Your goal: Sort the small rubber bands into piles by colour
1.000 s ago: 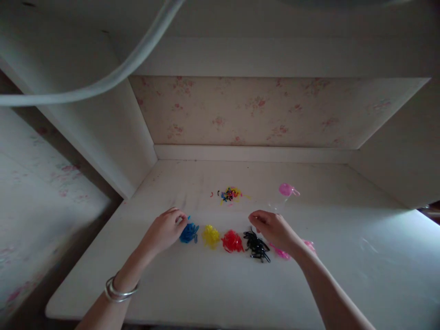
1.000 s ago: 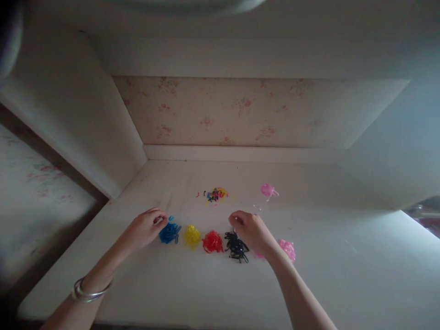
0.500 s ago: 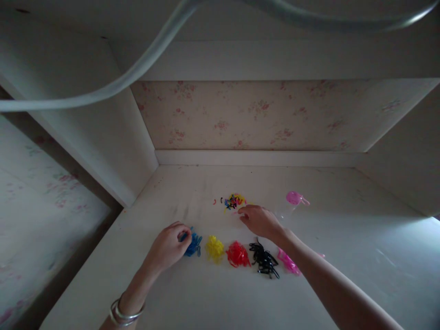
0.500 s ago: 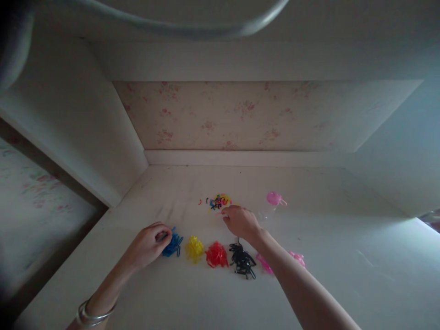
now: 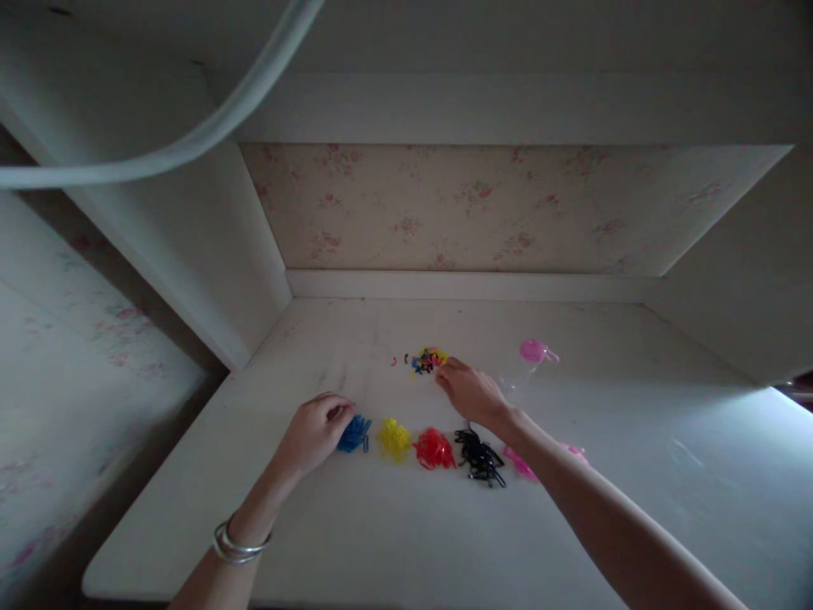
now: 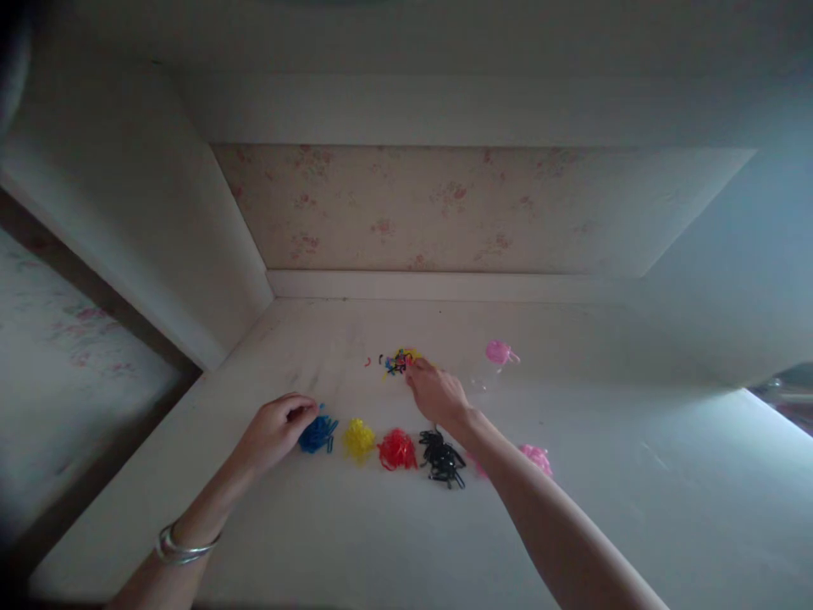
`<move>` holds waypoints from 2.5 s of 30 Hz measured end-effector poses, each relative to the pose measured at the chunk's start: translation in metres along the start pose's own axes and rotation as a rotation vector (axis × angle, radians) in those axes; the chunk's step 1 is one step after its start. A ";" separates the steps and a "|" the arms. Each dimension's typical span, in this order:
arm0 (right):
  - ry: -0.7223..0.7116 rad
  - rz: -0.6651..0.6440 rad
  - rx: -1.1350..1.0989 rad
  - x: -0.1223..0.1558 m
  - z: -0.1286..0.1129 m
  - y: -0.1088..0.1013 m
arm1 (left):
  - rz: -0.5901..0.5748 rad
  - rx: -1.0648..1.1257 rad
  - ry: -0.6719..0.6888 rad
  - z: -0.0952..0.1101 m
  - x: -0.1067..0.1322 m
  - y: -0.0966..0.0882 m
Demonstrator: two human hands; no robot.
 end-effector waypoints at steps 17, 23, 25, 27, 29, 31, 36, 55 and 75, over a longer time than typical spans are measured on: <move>0.306 0.664 -0.358 0.195 0.086 -0.004 | 0.110 -0.019 0.114 0.016 0.002 0.004; 0.400 0.615 -0.244 0.199 0.098 0.011 | 0.098 -0.019 0.079 0.015 0.000 0.007; 0.404 0.628 -0.227 0.197 0.096 0.010 | 0.109 -0.017 0.055 0.012 -0.001 0.006; 0.399 0.651 -0.230 0.197 0.095 0.009 | 0.114 -0.023 0.045 0.010 0.000 0.006; 0.393 0.662 -0.246 0.197 0.095 0.008 | 0.111 -0.030 0.044 0.010 0.001 0.005; 0.397 0.664 -0.256 0.196 0.096 0.009 | 0.104 -0.035 0.052 0.012 0.002 0.005; 0.423 0.722 -0.244 0.198 0.103 0.007 | 0.126 -0.073 0.119 0.018 0.008 0.002; 0.626 0.677 -0.062 0.201 0.148 0.005 | 0.106 -0.115 0.217 0.030 0.016 0.004; 0.178 0.463 -0.255 0.155 0.057 -0.029 | 0.017 0.120 0.194 0.050 0.015 0.015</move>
Point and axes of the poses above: each hand's wrist, its own x-axis away from the middle knuckle, its own y-axis out of the palm, z = x × y, the point moved 6 cm from there along -x, towards the middle knuckle, and after that the axes turned 9 degrees about y, right-handed, at the moved point
